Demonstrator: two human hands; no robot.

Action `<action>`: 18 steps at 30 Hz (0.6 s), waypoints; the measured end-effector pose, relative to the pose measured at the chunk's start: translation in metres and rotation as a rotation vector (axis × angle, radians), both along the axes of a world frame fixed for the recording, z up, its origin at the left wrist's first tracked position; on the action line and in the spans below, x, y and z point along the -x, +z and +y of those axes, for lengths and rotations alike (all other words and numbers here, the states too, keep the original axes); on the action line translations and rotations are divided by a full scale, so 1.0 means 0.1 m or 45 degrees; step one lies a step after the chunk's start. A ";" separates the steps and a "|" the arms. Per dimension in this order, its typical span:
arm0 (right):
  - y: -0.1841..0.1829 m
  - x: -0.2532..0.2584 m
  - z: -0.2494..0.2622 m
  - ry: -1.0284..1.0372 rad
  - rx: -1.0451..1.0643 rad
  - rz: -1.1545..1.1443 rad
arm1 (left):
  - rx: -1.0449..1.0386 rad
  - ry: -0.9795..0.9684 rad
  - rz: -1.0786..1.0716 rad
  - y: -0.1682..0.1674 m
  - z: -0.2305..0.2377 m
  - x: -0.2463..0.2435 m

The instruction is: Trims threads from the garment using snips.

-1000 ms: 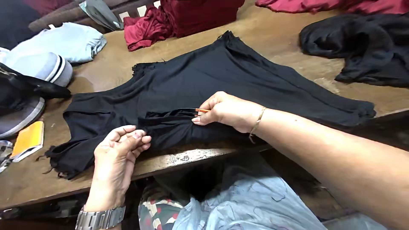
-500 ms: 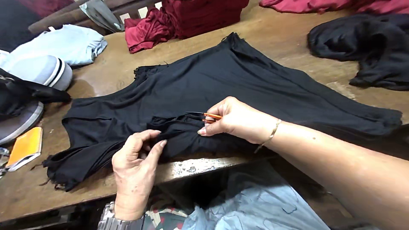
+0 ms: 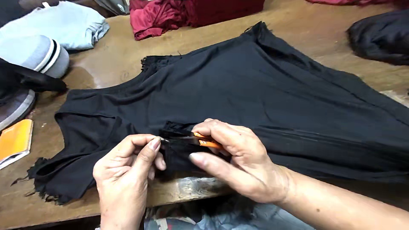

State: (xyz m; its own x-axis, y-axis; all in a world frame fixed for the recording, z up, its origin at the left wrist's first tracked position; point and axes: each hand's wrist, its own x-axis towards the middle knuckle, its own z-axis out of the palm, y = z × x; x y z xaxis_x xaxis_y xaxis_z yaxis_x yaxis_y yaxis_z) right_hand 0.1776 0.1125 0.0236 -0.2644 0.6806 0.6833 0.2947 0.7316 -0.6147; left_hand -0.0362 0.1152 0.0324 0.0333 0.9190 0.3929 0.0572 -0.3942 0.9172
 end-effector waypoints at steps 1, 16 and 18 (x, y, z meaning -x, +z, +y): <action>0.01 -0.02 0.04 0.032 0.015 -0.004 | -0.007 0.019 0.005 -0.01 0.02 -0.02; 0.78 -0.25 0.54 0.092 0.464 -0.719 | -0.077 0.011 -0.059 -0.05 0.25 -0.02; 0.88 -0.23 0.60 0.086 0.387 -0.820 | -0.058 0.013 -0.072 -0.04 0.25 -0.01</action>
